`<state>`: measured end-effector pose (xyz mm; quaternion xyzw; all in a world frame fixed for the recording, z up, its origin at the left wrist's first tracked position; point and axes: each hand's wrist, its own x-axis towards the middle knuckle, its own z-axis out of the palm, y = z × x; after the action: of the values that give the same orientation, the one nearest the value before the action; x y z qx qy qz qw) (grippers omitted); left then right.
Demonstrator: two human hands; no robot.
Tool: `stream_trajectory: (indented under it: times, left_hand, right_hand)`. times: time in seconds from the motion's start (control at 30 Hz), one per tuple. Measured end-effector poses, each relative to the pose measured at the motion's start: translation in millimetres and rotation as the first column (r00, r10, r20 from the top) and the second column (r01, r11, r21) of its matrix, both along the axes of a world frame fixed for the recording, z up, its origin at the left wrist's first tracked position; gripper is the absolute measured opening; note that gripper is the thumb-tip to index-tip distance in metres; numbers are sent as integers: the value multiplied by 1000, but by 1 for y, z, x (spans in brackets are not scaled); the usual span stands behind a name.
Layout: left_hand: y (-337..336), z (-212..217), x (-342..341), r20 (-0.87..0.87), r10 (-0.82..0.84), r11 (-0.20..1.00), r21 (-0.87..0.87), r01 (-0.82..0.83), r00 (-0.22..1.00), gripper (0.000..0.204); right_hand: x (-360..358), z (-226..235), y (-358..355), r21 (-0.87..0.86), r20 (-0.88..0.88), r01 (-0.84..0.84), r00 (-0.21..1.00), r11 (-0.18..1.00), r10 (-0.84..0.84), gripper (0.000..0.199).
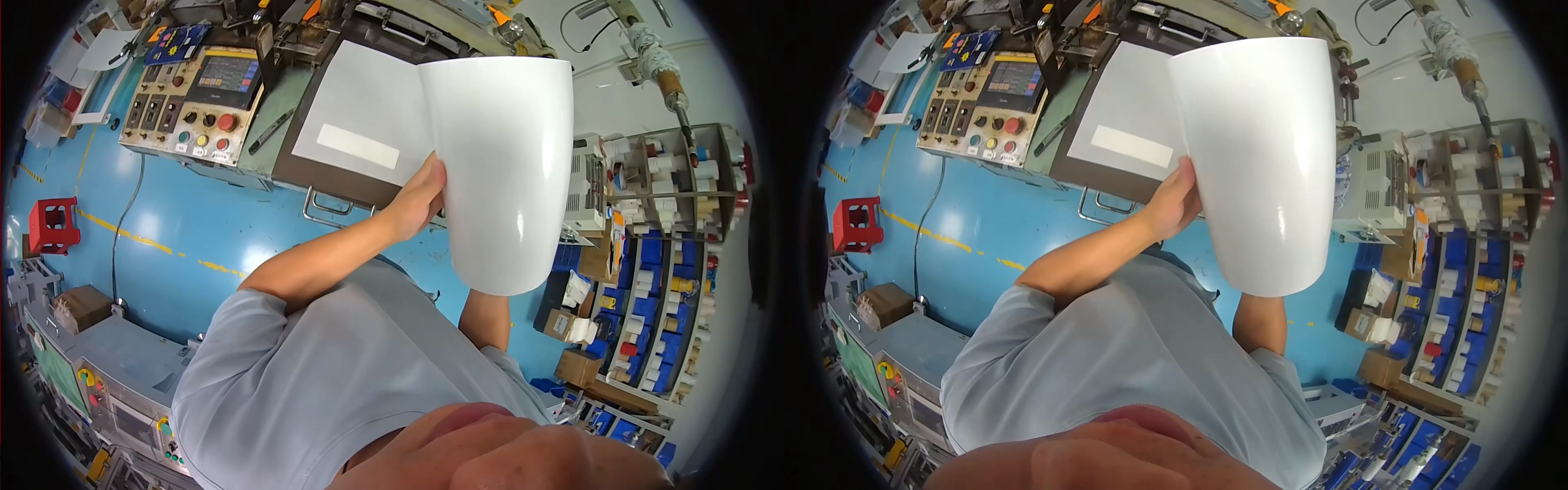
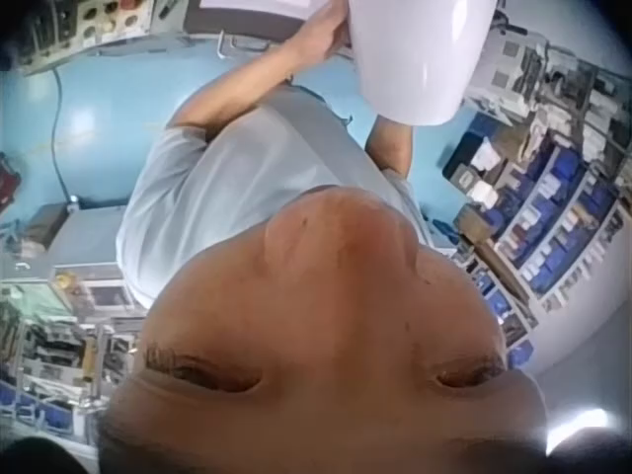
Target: Operating an industrial machine to process and cut large sheets of white material.
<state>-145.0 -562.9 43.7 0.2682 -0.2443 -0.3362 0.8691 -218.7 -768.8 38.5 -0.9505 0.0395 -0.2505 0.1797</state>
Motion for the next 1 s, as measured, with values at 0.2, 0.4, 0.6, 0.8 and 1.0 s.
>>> stream_trajectory:
  times: [0.2, 0.4, 0.6, 0.8, 1.0]
  left_hand:
    - [-1, 18, 11, -26, 140, 990, 21, -140, 990, 80]
    - [-5, 36, 35, -332, 96, 980, -131, -147, 938, 84]
    - [-12, 20, 49, -556, 66, 969, -162, -185, 828, 84]
    - [4, 35, 49, -350, 211, 969, -48, -243, 913, 77]
    - [19, 57, 20, 124, 370, 880, 271, -390, 921, 61]
  right_hand:
    - [9, -3, -1, 14, 12, 3, 1000, 1000, -3, 32]
    - [20, 1, -7, 17, 20, 9, 1000, 1000, -10, 32]
    - [23, -1, 1, 17, 19, 4, 1000, 1000, -4, 33]
    - [45, -7, 6, 3, 20, -25, 1000, 1000, 24, 33]
    - [28, -20, 18, 7, 1, -6, 1000, 1000, 6, 33]
